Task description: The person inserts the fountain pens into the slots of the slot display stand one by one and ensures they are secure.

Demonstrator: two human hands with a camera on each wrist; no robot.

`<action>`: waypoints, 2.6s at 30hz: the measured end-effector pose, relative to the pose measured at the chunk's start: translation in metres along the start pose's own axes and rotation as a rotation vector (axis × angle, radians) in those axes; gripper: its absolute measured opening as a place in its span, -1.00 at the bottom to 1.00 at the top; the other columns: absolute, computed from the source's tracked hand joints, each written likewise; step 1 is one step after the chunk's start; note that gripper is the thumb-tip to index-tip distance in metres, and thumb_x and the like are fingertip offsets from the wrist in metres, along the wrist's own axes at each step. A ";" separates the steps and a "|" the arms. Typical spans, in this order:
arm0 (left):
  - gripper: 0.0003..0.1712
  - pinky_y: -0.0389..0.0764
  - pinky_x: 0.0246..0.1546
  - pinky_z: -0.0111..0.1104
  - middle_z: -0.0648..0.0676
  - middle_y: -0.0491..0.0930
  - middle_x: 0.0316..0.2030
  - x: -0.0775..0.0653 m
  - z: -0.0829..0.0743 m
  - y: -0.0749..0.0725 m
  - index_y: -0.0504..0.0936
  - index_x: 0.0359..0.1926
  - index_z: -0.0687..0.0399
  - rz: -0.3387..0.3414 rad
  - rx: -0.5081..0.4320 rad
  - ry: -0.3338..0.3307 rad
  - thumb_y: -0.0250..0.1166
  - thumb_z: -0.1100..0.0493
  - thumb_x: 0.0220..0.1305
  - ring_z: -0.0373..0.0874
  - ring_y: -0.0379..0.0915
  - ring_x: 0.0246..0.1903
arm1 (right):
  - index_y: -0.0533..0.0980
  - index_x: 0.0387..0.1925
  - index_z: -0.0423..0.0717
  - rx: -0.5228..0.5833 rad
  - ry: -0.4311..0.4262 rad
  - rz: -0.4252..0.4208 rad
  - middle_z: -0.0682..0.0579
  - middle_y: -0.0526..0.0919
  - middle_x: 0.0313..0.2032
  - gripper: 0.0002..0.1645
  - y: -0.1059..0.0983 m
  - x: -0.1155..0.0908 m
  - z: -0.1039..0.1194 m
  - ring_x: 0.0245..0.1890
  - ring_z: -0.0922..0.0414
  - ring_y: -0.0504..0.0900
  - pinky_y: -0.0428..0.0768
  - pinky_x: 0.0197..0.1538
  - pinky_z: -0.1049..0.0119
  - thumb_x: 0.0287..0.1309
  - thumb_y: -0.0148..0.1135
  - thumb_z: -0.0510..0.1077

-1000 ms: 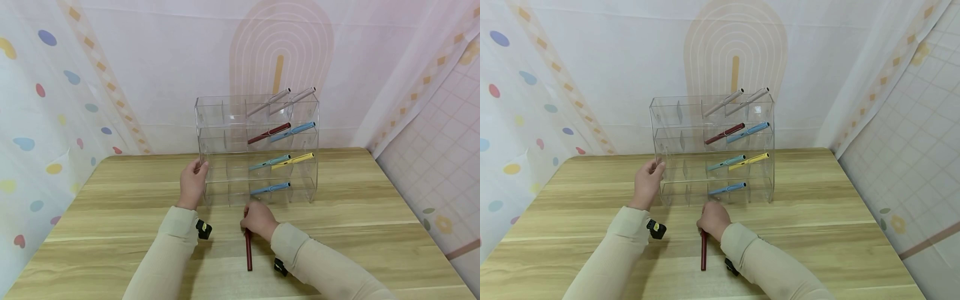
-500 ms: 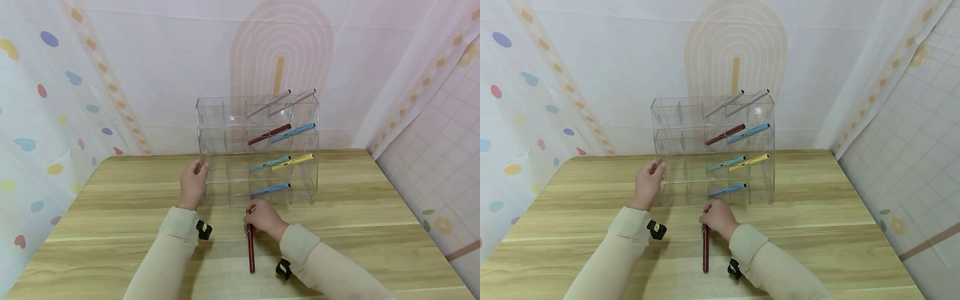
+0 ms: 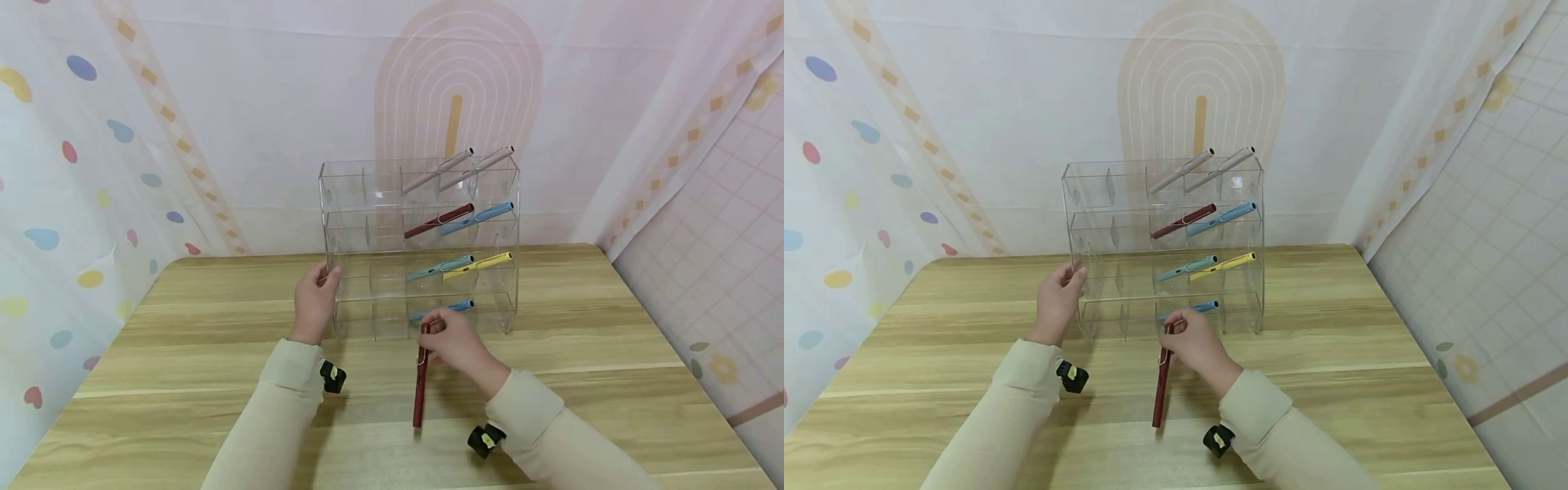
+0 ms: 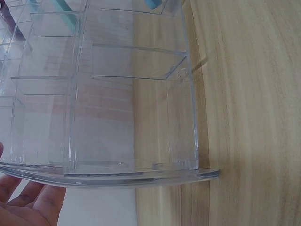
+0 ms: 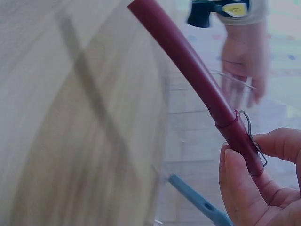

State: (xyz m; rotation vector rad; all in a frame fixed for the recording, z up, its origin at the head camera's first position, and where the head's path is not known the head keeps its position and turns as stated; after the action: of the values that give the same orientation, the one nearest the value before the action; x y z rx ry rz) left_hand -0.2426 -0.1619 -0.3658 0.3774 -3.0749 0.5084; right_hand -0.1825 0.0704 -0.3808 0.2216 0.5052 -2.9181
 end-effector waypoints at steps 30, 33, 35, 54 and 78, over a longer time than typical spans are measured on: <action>-0.55 0.40 0.21 -0.07 0.23 0.47 0.17 0.001 0.000 0.000 0.43 0.26 0.22 0.009 0.026 -0.008 0.03 0.08 0.48 0.08 0.34 0.20 | 0.35 0.03 -0.28 0.245 -0.043 -0.310 0.06 0.46 -0.28 -0.65 -0.102 -0.030 0.011 -0.39 0.31 0.58 0.67 -0.35 0.35 0.24 0.18 -0.31; -0.55 0.39 0.22 -0.07 0.22 0.46 0.18 0.001 0.000 0.000 0.43 0.25 0.21 0.010 0.027 -0.007 0.03 0.08 0.48 0.08 0.34 0.21 | 0.36 0.01 -0.25 0.282 -0.035 -0.355 0.09 0.45 -0.29 -0.67 -0.108 -0.028 0.008 -0.39 0.32 0.58 0.67 -0.36 0.36 0.23 0.18 -0.32; -0.55 0.39 0.21 -0.07 0.22 0.46 0.17 0.001 0.000 0.000 0.43 0.25 0.21 0.012 0.028 -0.005 0.03 0.08 0.48 0.08 0.34 0.21 | 0.37 -0.02 -0.22 0.304 -0.030 -0.398 0.10 0.45 -0.31 -0.69 -0.111 -0.027 0.006 -0.40 0.33 0.58 0.67 -0.37 0.37 0.21 0.19 -0.33; -0.56 0.41 0.20 -0.06 0.23 0.47 0.17 0.001 0.000 -0.001 0.44 0.24 0.22 0.017 0.035 0.003 0.02 0.07 0.49 0.09 0.34 0.21 | 0.35 -0.21 -0.11 0.546 -0.155 -0.731 0.03 0.37 -0.31 -0.73 -0.118 -0.017 -0.006 -0.46 0.34 0.63 0.62 -0.46 0.47 0.16 0.21 -0.43; -0.56 0.40 0.21 -0.05 0.25 0.47 0.16 0.002 0.002 -0.001 0.44 0.23 0.27 0.011 0.037 0.021 0.03 0.10 0.48 0.12 0.35 0.20 | 0.36 -0.26 -0.22 0.586 -0.140 -0.736 0.07 0.41 -0.35 -0.74 -0.078 0.004 -0.023 -0.52 0.36 0.54 0.58 -0.54 0.51 0.10 0.21 -0.50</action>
State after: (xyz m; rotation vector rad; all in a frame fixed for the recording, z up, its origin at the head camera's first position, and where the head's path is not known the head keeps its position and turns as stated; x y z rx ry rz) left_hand -0.2438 -0.1636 -0.3669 0.3532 -3.0533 0.5658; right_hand -0.1990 0.1503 -0.3777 -0.1383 -0.4063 -3.6846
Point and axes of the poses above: each hand's wrist, its own x-axis towards the middle knuckle, its own y-axis out of the palm, z = x × y, the point moved 2 cm from there along x, towards the middle knuckle
